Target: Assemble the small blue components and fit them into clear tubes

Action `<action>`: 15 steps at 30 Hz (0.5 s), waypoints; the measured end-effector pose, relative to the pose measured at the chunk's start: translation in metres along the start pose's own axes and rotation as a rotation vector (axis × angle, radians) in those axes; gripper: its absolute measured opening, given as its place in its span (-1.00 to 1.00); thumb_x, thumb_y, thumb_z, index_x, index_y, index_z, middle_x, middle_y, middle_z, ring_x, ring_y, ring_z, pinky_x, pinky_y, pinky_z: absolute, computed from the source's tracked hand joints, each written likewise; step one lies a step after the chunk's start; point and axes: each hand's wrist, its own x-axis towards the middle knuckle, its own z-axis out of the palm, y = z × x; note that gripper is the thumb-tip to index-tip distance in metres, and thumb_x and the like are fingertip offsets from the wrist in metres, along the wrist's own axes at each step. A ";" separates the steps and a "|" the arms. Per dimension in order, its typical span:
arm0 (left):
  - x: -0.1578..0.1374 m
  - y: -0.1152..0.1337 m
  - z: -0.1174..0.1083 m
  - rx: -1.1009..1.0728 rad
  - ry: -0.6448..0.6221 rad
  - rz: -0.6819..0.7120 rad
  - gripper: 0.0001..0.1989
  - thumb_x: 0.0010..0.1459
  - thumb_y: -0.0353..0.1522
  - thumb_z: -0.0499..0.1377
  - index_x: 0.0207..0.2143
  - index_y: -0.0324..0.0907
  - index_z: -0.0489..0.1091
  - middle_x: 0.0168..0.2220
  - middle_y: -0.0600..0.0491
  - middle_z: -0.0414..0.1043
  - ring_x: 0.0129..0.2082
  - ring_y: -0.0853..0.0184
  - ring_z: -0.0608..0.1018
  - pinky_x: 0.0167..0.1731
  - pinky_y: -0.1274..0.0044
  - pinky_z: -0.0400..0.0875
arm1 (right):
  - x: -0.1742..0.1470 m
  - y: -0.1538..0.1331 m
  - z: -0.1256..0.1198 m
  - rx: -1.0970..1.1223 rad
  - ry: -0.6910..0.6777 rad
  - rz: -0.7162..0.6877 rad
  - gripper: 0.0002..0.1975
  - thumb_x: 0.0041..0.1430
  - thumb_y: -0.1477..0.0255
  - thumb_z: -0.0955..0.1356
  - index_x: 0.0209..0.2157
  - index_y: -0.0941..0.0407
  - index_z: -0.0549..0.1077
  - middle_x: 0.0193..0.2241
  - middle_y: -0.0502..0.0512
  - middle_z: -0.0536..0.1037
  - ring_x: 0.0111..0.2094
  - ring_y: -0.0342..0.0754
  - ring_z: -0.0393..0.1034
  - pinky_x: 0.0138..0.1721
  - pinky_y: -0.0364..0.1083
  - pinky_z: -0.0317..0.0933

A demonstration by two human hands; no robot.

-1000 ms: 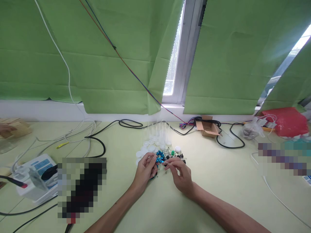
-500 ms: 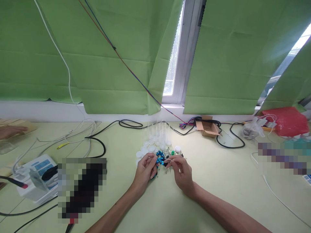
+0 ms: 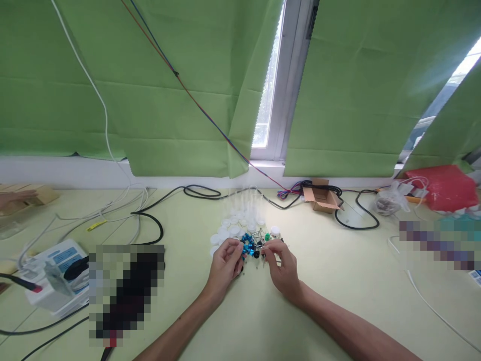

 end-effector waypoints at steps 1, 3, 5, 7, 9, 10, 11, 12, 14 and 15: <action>0.000 0.000 0.000 0.006 0.003 0.015 -0.76 0.17 -0.16 0.16 -0.36 -0.13 0.28 -0.58 0.23 0.24 -0.72 0.60 0.19 -0.73 0.73 -0.01 | 0.000 0.000 0.000 0.002 -0.003 0.001 -0.87 0.26 0.61 0.25 -0.27 0.09 0.32 -0.41 0.05 0.44 -0.36 -0.10 0.37 -0.33 -0.08 0.31; 0.000 0.001 0.000 0.021 0.010 0.044 -0.77 0.17 -0.17 0.17 -0.35 -0.13 0.28 -0.58 0.24 0.22 -0.71 0.59 0.20 -0.72 0.73 0.04 | 0.001 0.000 0.000 0.008 -0.010 -0.004 -0.86 0.26 0.62 0.25 -0.27 0.09 0.32 -0.41 0.04 0.43 -0.36 -0.10 0.37 -0.32 -0.08 0.31; 0.000 0.002 0.000 0.036 0.029 0.070 -0.77 0.16 -0.17 0.18 -0.35 -0.13 0.29 -0.58 0.24 0.21 -0.70 0.59 0.21 -0.71 0.73 0.08 | 0.001 0.000 0.000 0.015 -0.009 -0.014 -0.86 0.25 0.63 0.25 -0.28 0.09 0.32 -0.42 0.04 0.43 -0.35 -0.09 0.37 -0.31 -0.08 0.31; -0.001 0.003 0.000 0.051 0.054 0.091 -0.76 0.15 -0.17 0.19 -0.36 -0.15 0.30 -0.58 0.24 0.22 -0.69 0.59 0.22 -0.70 0.73 0.10 | 0.001 0.000 -0.001 0.019 -0.007 -0.017 -0.86 0.24 0.63 0.26 -0.29 0.09 0.31 -0.42 0.04 0.43 -0.34 -0.09 0.38 -0.30 -0.08 0.31; -0.002 0.004 0.002 0.070 0.082 0.104 -0.75 0.14 -0.17 0.19 -0.38 -0.16 0.30 -0.59 0.23 0.24 -0.70 0.60 0.22 -0.70 0.74 0.09 | 0.001 0.000 -0.001 0.021 -0.008 -0.010 -0.86 0.24 0.63 0.25 -0.30 0.09 0.31 -0.42 0.04 0.43 -0.35 -0.09 0.37 -0.32 -0.09 0.30; -0.003 0.004 0.002 0.079 0.097 0.102 -0.74 0.14 -0.17 0.20 -0.40 -0.17 0.30 -0.60 0.22 0.26 -0.71 0.60 0.21 -0.71 0.74 0.08 | 0.001 0.001 -0.002 0.020 -0.010 -0.003 -0.86 0.24 0.62 0.25 -0.31 0.09 0.30 -0.42 0.04 0.42 -0.35 -0.09 0.37 -0.33 -0.09 0.30; -0.005 0.004 0.003 0.084 0.110 0.092 -0.73 0.14 -0.16 0.20 -0.41 -0.18 0.30 -0.60 0.21 0.28 -0.72 0.61 0.21 -0.72 0.74 0.07 | 0.001 0.001 -0.002 0.021 -0.012 0.003 -0.87 0.25 0.62 0.25 -0.31 0.09 0.30 -0.42 0.04 0.42 -0.35 -0.09 0.37 -0.34 -0.10 0.30; -0.006 0.004 0.004 0.084 0.124 0.079 -0.71 0.14 -0.15 0.19 -0.41 -0.19 0.30 -0.60 0.20 0.29 -0.73 0.61 0.20 -0.74 0.75 0.05 | 0.001 0.001 -0.002 0.024 -0.012 0.011 -0.87 0.25 0.61 0.25 -0.31 0.09 0.30 -0.42 0.04 0.42 -0.36 -0.09 0.36 -0.36 -0.11 0.29; -0.009 0.003 0.006 0.060 0.137 0.026 -0.69 0.14 -0.13 0.19 -0.42 -0.18 0.28 -0.60 0.19 0.33 -0.76 0.61 0.19 -0.78 0.75 0.00 | 0.001 0.001 -0.003 0.029 -0.013 0.023 -0.87 0.25 0.61 0.24 -0.30 0.09 0.29 -0.43 0.04 0.41 -0.36 -0.09 0.36 -0.39 -0.12 0.28; -0.010 0.003 0.007 0.035 0.148 0.009 -0.68 0.13 -0.11 0.18 -0.42 -0.17 0.27 -0.60 0.19 0.34 -0.78 0.61 0.18 -0.81 0.75 -0.02 | 0.001 0.002 -0.003 0.031 -0.015 0.026 -0.88 0.25 0.61 0.24 -0.31 0.09 0.29 -0.43 0.04 0.41 -0.37 -0.10 0.35 -0.40 -0.13 0.27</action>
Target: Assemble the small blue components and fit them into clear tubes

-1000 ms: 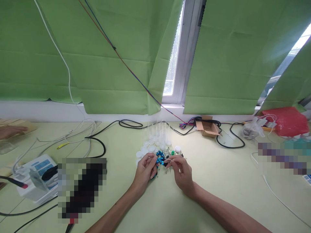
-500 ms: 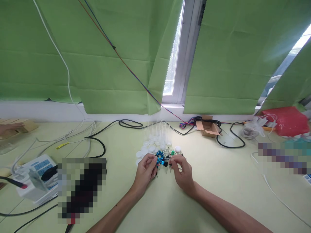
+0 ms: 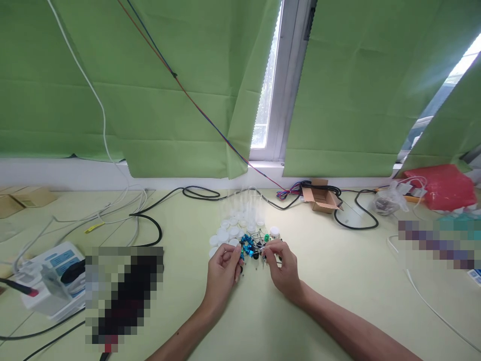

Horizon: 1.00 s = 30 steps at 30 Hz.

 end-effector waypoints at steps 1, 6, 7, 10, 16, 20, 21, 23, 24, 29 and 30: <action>-0.001 0.000 0.001 -0.021 0.013 -0.011 -0.67 0.13 -0.10 0.18 -0.43 -0.17 0.25 -0.61 0.19 0.33 -0.79 0.60 0.17 -0.83 0.74 -0.03 | 0.000 0.000 0.000 0.001 -0.001 0.000 -0.87 0.26 0.61 0.24 -0.31 0.09 0.28 -0.43 0.04 0.40 -0.38 -0.10 0.35 -0.41 -0.13 0.27; -0.005 -0.004 0.004 -0.075 0.028 -0.024 -0.68 0.12 -0.11 0.19 -0.43 -0.16 0.24 -0.58 0.19 0.36 -0.80 0.58 0.19 -0.86 0.73 0.02 | 0.000 0.002 0.000 0.002 -0.008 -0.002 -0.87 0.25 0.60 0.24 -0.32 0.09 0.28 -0.44 0.03 0.39 -0.39 -0.11 0.32 -0.42 -0.13 0.25; -0.006 -0.005 0.005 -0.080 0.029 -0.027 -0.68 0.12 -0.11 0.19 -0.43 -0.16 0.24 -0.58 0.19 0.36 -0.80 0.58 0.20 -0.86 0.73 0.03 | 0.000 0.002 0.000 0.001 -0.010 0.001 -0.88 0.25 0.60 0.24 -0.33 0.09 0.28 -0.44 0.03 0.39 -0.39 -0.11 0.32 -0.42 -0.13 0.24; -0.006 -0.008 0.006 -0.086 0.019 -0.032 -0.69 0.11 -0.12 0.20 -0.42 -0.16 0.24 -0.57 0.18 0.37 -0.77 0.56 0.24 -0.85 0.73 0.06 | -0.001 0.003 0.001 0.001 -0.013 0.009 -0.88 0.26 0.59 0.24 -0.33 0.09 0.28 -0.44 0.03 0.39 -0.40 -0.11 0.32 -0.43 -0.13 0.24; -0.003 -0.012 0.005 -0.068 -0.016 -0.024 -0.70 0.11 -0.14 0.21 -0.40 -0.16 0.24 -0.55 0.17 0.38 -0.74 0.55 0.26 -0.81 0.72 0.10 | 0.000 0.005 0.000 -0.017 -0.027 0.014 -0.89 0.27 0.56 0.24 -0.34 0.10 0.30 -0.46 0.03 0.38 -0.41 -0.11 0.32 -0.43 -0.13 0.26; 0.000 -0.011 0.004 -0.055 -0.021 -0.005 -0.71 0.11 -0.15 0.21 -0.40 -0.16 0.26 -0.55 0.17 0.37 -0.74 0.56 0.26 -0.78 0.71 0.12 | 0.000 0.006 0.000 -0.039 -0.038 0.026 -0.91 0.27 0.54 0.25 -0.33 0.11 0.32 -0.46 0.03 0.39 -0.43 -0.12 0.32 -0.44 -0.14 0.27; 0.000 -0.011 0.004 -0.049 -0.021 0.001 -0.71 0.11 -0.15 0.21 -0.41 -0.17 0.26 -0.55 0.17 0.38 -0.74 0.56 0.26 -0.77 0.71 0.12 | 0.000 0.006 0.000 -0.047 -0.036 0.031 -0.91 0.27 0.53 0.25 -0.33 0.11 0.32 -0.46 0.03 0.39 -0.43 -0.12 0.32 -0.44 -0.14 0.27; 0.000 -0.010 0.004 -0.041 -0.023 0.009 -0.70 0.09 -0.15 0.22 -0.42 -0.18 0.26 -0.53 0.16 0.39 -0.74 0.57 0.26 -0.76 0.71 0.12 | 0.001 0.005 0.000 -0.059 -0.027 0.043 -0.91 0.28 0.51 0.25 -0.34 0.11 0.33 -0.46 0.03 0.39 -0.44 -0.13 0.33 -0.45 -0.15 0.28; 0.000 -0.009 0.004 -0.042 -0.024 0.010 -0.70 0.08 -0.16 0.24 -0.43 -0.18 0.25 -0.52 0.15 0.39 -0.73 0.57 0.26 -0.76 0.71 0.11 | 0.001 0.005 0.000 -0.061 -0.022 0.049 -0.91 0.28 0.49 0.24 -0.34 0.11 0.33 -0.47 0.02 0.39 -0.45 -0.13 0.33 -0.45 -0.15 0.29; -0.001 -0.006 0.007 -0.055 -0.028 -0.004 -0.69 0.01 -0.21 0.30 -0.44 -0.17 0.24 -0.59 0.22 0.27 -0.71 0.55 0.25 -0.75 0.70 0.11 | 0.001 0.005 0.000 -0.053 -0.008 0.109 -0.87 0.32 0.43 0.22 -0.34 0.11 0.32 -0.52 -0.01 0.38 -0.49 -0.14 0.33 -0.46 -0.15 0.30; -0.002 -0.006 0.007 -0.053 -0.030 -0.002 -0.70 0.00 -0.22 0.31 -0.44 -0.16 0.24 -0.59 0.23 0.26 -0.71 0.55 0.25 -0.74 0.70 0.11 | 0.001 0.006 0.000 -0.051 -0.003 0.126 -0.87 0.32 0.42 0.22 -0.33 0.10 0.31 -0.52 -0.01 0.38 -0.50 -0.14 0.32 -0.47 -0.16 0.29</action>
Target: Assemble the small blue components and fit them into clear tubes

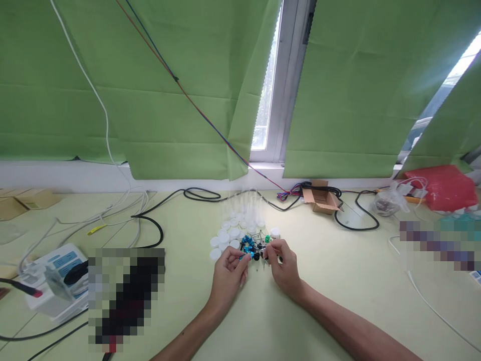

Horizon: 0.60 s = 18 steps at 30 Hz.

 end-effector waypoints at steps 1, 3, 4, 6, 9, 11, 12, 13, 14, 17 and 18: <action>0.000 0.000 0.000 0.006 -0.004 0.004 -0.70 -0.01 -0.23 0.31 -0.44 -0.16 0.25 -0.59 0.23 0.26 -0.70 0.54 0.26 -0.73 0.69 0.12 | 0.000 0.000 0.000 0.002 0.006 0.019 -0.87 0.33 0.41 0.21 -0.33 0.10 0.31 -0.53 -0.02 0.38 -0.51 -0.14 0.32 -0.48 -0.16 0.29; -0.001 -0.002 0.000 0.038 -0.015 0.022 -0.73 -0.02 -0.24 0.32 -0.44 -0.16 0.28 -0.57 0.21 0.29 -0.66 0.51 0.30 -0.70 0.69 0.15 | 0.000 0.001 0.000 0.006 0.016 0.052 -0.86 0.34 0.39 0.21 -0.32 0.10 0.30 -0.55 -0.03 0.38 -0.53 -0.15 0.32 -0.51 -0.18 0.27; -0.002 -0.002 -0.001 0.065 -0.020 0.037 -0.74 -0.02 -0.25 0.32 -0.43 -0.16 0.30 -0.55 0.19 0.32 -0.62 0.49 0.34 -0.67 0.68 0.18 | 0.000 0.001 0.000 0.006 0.017 0.063 -0.85 0.34 0.38 0.21 -0.32 0.10 0.29 -0.55 -0.03 0.38 -0.53 -0.15 0.32 -0.52 -0.19 0.27; -0.003 -0.003 -0.002 0.136 -0.027 0.078 -0.78 -0.01 -0.27 0.31 -0.40 -0.16 0.35 -0.49 0.14 0.39 -0.52 0.44 0.41 -0.57 0.65 0.27 | 0.001 0.000 0.000 0.003 0.018 0.073 -0.84 0.34 0.37 0.21 -0.33 0.10 0.29 -0.55 -0.03 0.38 -0.54 -0.16 0.31 -0.54 -0.20 0.25; -0.004 -0.003 -0.003 0.251 -0.030 0.144 -0.82 0.01 -0.27 0.30 -0.37 -0.15 0.41 -0.42 0.08 0.45 -0.39 0.36 0.47 -0.43 0.60 0.33 | 0.002 -0.001 -0.001 -0.006 0.014 0.072 -0.83 0.34 0.36 0.21 -0.34 0.11 0.29 -0.55 -0.03 0.39 -0.55 -0.17 0.31 -0.55 -0.20 0.24; -0.004 -0.004 -0.004 0.318 -0.031 0.180 -0.83 0.03 -0.26 0.28 -0.36 -0.14 0.43 -0.41 0.07 0.46 -0.38 0.33 0.47 -0.40 0.58 0.34 | 0.002 -0.001 -0.001 -0.008 0.010 0.063 -0.83 0.34 0.37 0.21 -0.34 0.11 0.29 -0.55 -0.03 0.39 -0.55 -0.17 0.31 -0.54 -0.20 0.24; -0.004 -0.004 -0.004 0.346 -0.032 0.196 -0.83 0.03 -0.26 0.28 -0.34 -0.14 0.44 -0.40 0.07 0.47 -0.38 0.32 0.47 -0.40 0.57 0.34 | 0.002 -0.001 -0.001 -0.009 0.007 0.057 -0.84 0.34 0.37 0.20 -0.33 0.11 0.29 -0.55 -0.03 0.39 -0.55 -0.17 0.30 -0.54 -0.20 0.24; -0.004 -0.004 -0.005 0.372 -0.036 0.211 -0.83 0.04 -0.25 0.27 -0.33 -0.14 0.46 -0.39 0.06 0.48 -0.37 0.31 0.47 -0.39 0.56 0.34 | 0.002 -0.001 -0.001 -0.009 0.005 0.050 -0.84 0.35 0.38 0.20 -0.33 0.11 0.29 -0.55 -0.03 0.38 -0.56 -0.17 0.29 -0.54 -0.20 0.24; -0.004 -0.005 -0.005 0.397 -0.042 0.224 -0.82 0.05 -0.25 0.26 -0.30 -0.13 0.47 -0.38 0.05 0.49 -0.38 0.30 0.47 -0.38 0.55 0.34 | 0.001 -0.001 -0.001 -0.011 0.003 0.043 -0.85 0.35 0.39 0.20 -0.32 0.11 0.29 -0.55 -0.03 0.38 -0.56 -0.18 0.29 -0.54 -0.20 0.24; -0.004 -0.006 -0.006 0.453 -0.063 0.257 -0.78 0.09 -0.24 0.23 -0.23 -0.12 0.51 -0.34 0.02 0.52 -0.39 0.28 0.48 -0.37 0.52 0.34 | 0.001 -0.001 -0.001 -0.017 -0.006 0.026 -0.86 0.34 0.40 0.20 -0.32 0.11 0.29 -0.55 -0.03 0.39 -0.54 -0.17 0.30 -0.53 -0.19 0.24; -0.005 -0.007 -0.006 0.463 -0.068 0.268 -0.78 0.09 -0.23 0.23 -0.22 -0.11 0.52 -0.34 0.02 0.52 -0.40 0.28 0.48 -0.38 0.52 0.34 | 0.000 -0.001 -0.001 -0.018 -0.008 0.019 -0.86 0.34 0.41 0.20 -0.32 0.11 0.29 -0.54 -0.02 0.39 -0.54 -0.16 0.30 -0.52 -0.19 0.24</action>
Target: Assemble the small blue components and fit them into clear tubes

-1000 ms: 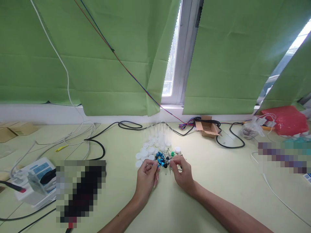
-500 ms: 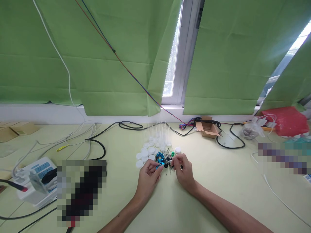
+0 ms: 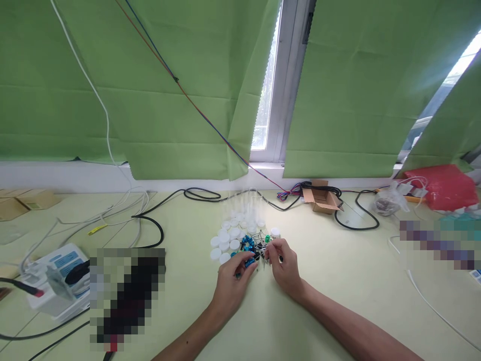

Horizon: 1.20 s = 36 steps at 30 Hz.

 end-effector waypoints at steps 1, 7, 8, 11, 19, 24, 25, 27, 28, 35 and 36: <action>0.000 0.000 0.000 0.007 -0.002 0.010 -0.77 0.10 -0.23 0.22 -0.21 -0.10 0.52 -0.33 0.01 0.53 -0.41 0.27 0.48 -0.39 0.51 0.33 | 0.000 0.000 0.000 -0.002 -0.002 -0.010 -0.87 0.34 0.42 0.20 -0.32 0.11 0.29 -0.54 -0.02 0.39 -0.53 -0.16 0.31 -0.51 -0.18 0.25; -0.001 0.008 -0.001 0.016 -0.030 0.065 -0.81 0.14 -0.24 0.18 -0.25 -0.06 0.55 -0.29 -0.01 0.54 -0.37 0.25 0.49 -0.40 0.52 0.32 | 0.000 -0.001 0.000 -0.017 -0.029 -0.081 -0.86 0.32 0.47 0.20 -0.34 0.10 0.30 -0.52 -0.02 0.38 -0.54 -0.17 0.28 -0.50 -0.18 0.25; -0.002 0.009 0.000 0.009 -0.028 0.072 -0.81 0.15 -0.24 0.17 -0.28 -0.06 0.56 -0.30 -0.01 0.54 -0.37 0.24 0.49 -0.40 0.52 0.32 | 0.000 -0.001 0.000 -0.020 -0.040 -0.089 -0.86 0.32 0.47 0.20 -0.35 0.10 0.30 -0.51 -0.02 0.38 -0.54 -0.18 0.28 -0.50 -0.18 0.25; -0.001 0.013 0.000 -0.004 -0.023 0.087 -0.81 0.15 -0.23 0.16 -0.36 -0.07 0.56 -0.36 -0.01 0.52 -0.41 0.25 0.46 -0.44 0.52 0.29 | 0.000 0.000 0.000 -0.029 -0.072 -0.110 -0.86 0.32 0.48 0.20 -0.34 0.09 0.31 -0.52 -0.02 0.37 -0.52 -0.17 0.29 -0.47 -0.17 0.26; 0.006 0.020 -0.008 -0.085 0.064 0.028 -0.80 0.14 -0.21 0.17 -0.38 -0.13 0.49 -0.42 0.04 0.41 -0.48 0.35 0.40 -0.51 0.57 0.26 | 0.003 0.002 -0.007 -0.099 -0.015 -0.171 -0.88 0.30 0.52 0.21 -0.17 0.09 0.31 -0.42 0.04 0.42 -0.49 -0.15 0.32 -0.45 -0.15 0.26; 0.010 0.015 -0.011 -0.219 0.098 -0.160 -0.73 0.08 -0.13 0.21 -0.38 -0.16 0.44 -0.68 0.20 0.16 -0.69 0.45 0.22 -0.67 0.63 0.10 | 0.007 0.000 -0.009 -0.253 -0.246 -0.273 -0.89 0.29 0.50 0.23 -0.20 0.09 0.36 -0.48 0.02 0.42 -0.54 -0.14 0.27 -0.50 -0.15 0.18; 0.010 0.014 -0.011 -0.235 0.097 -0.179 -0.72 0.07 -0.12 0.22 -0.38 -0.16 0.44 -0.71 0.22 0.13 -0.70 0.46 0.21 -0.69 0.64 0.09 | 0.007 0.000 -0.009 -0.283 -0.278 -0.285 -0.89 0.30 0.49 0.22 -0.19 0.10 0.36 -0.47 0.03 0.42 -0.53 -0.13 0.28 -0.50 -0.15 0.18; 0.010 0.013 -0.010 -0.261 0.092 -0.201 -0.71 0.07 -0.11 0.22 -0.37 -0.16 0.44 -0.75 0.24 0.11 -0.73 0.48 0.20 -0.71 0.65 0.07 | 0.009 -0.001 -0.011 -0.348 -0.352 -0.315 -0.87 0.32 0.48 0.21 -0.20 0.10 0.37 -0.46 0.05 0.43 -0.50 -0.12 0.30 -0.48 -0.15 0.17; 0.011 0.012 -0.010 -0.273 0.086 -0.211 -0.70 0.07 -0.10 0.22 -0.37 -0.16 0.44 -0.76 0.24 0.12 -0.75 0.49 0.20 -0.72 0.66 0.07 | 0.009 -0.001 -0.012 -0.389 -0.406 -0.330 -0.86 0.33 0.48 0.20 -0.21 0.10 0.37 -0.45 0.05 0.43 -0.49 -0.11 0.31 -0.48 -0.15 0.15; 0.014 0.011 -0.010 -0.370 0.031 -0.235 -0.69 0.06 -0.11 0.23 -0.35 -0.18 0.42 -0.75 0.21 0.24 -0.78 0.50 0.23 -0.74 0.65 0.12 | 0.012 -0.009 -0.017 -0.576 -0.691 -0.350 -0.89 0.32 0.44 0.22 -0.29 0.10 0.35 -0.44 0.03 0.43 -0.49 -0.11 0.31 -0.50 -0.15 0.07; 0.014 0.011 -0.010 -0.381 0.022 -0.230 -0.70 0.07 -0.12 0.23 -0.35 -0.18 0.42 -0.73 0.20 0.26 -0.76 0.50 0.25 -0.74 0.65 0.14 | 0.012 -0.010 -0.017 -0.580 -0.700 -0.348 -0.90 0.30 0.44 0.23 -0.31 0.10 0.34 -0.44 0.03 0.42 -0.51 -0.12 0.31 -0.50 -0.15 0.06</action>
